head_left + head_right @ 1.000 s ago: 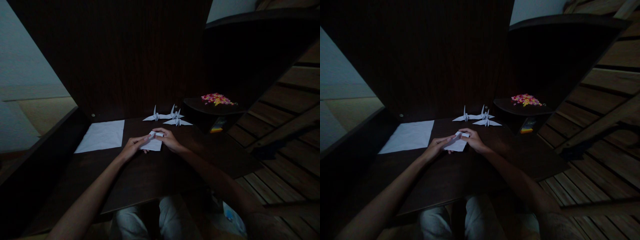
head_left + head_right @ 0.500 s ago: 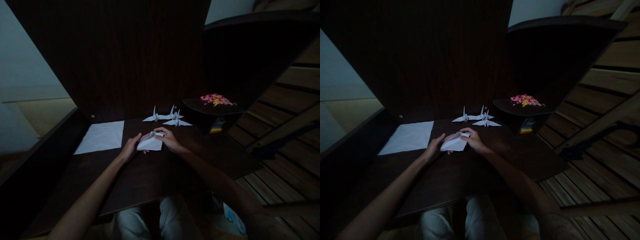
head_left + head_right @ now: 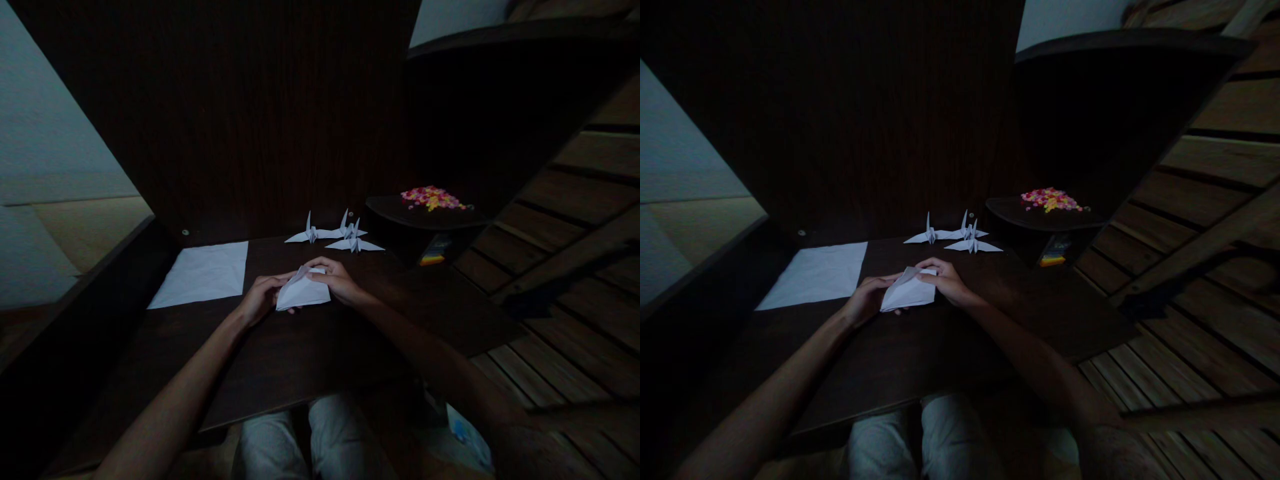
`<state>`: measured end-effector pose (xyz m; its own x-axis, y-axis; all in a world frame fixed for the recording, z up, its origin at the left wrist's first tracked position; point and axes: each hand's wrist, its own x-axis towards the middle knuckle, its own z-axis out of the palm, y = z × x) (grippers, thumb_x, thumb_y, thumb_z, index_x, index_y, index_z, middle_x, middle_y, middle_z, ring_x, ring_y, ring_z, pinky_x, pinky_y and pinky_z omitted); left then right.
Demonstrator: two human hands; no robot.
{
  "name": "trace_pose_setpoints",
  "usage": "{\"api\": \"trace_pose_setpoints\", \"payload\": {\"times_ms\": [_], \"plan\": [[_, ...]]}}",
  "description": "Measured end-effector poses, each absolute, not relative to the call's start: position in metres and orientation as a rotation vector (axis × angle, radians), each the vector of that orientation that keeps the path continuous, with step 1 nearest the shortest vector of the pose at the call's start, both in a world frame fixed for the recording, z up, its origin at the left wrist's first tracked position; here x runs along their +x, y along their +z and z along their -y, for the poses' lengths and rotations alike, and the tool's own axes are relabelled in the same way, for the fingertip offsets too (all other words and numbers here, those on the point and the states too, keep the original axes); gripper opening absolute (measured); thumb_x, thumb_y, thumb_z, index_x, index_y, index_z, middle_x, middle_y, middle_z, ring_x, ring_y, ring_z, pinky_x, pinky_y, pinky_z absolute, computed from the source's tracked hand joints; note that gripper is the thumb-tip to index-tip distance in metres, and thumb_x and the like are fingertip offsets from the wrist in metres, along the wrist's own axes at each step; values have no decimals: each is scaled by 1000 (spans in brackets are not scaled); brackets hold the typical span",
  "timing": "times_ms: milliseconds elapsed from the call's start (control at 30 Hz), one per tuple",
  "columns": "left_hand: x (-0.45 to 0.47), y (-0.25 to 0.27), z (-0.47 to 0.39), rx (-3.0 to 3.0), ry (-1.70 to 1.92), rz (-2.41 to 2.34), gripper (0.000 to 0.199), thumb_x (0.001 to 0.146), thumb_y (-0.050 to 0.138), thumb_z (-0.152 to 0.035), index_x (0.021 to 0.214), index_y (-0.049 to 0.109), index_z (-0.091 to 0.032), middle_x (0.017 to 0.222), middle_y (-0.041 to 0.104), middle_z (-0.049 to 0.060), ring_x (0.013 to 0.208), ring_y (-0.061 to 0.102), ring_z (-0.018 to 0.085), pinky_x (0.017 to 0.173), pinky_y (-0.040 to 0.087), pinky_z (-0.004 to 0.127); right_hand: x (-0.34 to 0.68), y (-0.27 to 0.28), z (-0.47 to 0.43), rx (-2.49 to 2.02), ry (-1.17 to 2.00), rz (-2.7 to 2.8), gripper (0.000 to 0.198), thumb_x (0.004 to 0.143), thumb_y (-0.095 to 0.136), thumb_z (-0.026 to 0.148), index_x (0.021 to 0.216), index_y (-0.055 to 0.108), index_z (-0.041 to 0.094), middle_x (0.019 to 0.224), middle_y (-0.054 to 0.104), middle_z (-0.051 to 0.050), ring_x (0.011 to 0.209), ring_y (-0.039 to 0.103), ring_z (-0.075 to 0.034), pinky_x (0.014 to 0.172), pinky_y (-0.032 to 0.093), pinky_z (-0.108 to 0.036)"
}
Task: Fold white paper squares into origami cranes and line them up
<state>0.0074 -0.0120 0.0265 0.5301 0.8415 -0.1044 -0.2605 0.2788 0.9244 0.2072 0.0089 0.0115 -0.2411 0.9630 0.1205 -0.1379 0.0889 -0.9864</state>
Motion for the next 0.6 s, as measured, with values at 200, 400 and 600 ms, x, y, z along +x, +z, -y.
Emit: {"api": "trace_pose_setpoints", "payload": {"times_ms": [200,400,600], "plan": [[10,31,19,1123,897,-744,59,75,70,-23,130,53,-11,98,71,14,69,66,21,55,55,32,208,11,-9,-886,1418,1310,29,63,76,27,87,65,17,79,66,-1,69,59,-14,61,42,-25],[13,25,17,1209,912,-767,71,79,67,-40,140,41,-14,76,72,9,55,66,20,52,54,31,208,12,-9,-894,1377,1322,29,64,75,28,88,64,17,79,66,-1,69,59,-14,62,42,-25],[14,25,17,1285,942,-851,59,76,70,-39,126,57,-12,84,71,10,58,65,18,48,54,27,208,11,-10,-948,1326,1325,26,61,76,29,79,61,16,75,64,-1,68,58,-14,61,42,-25]]}}
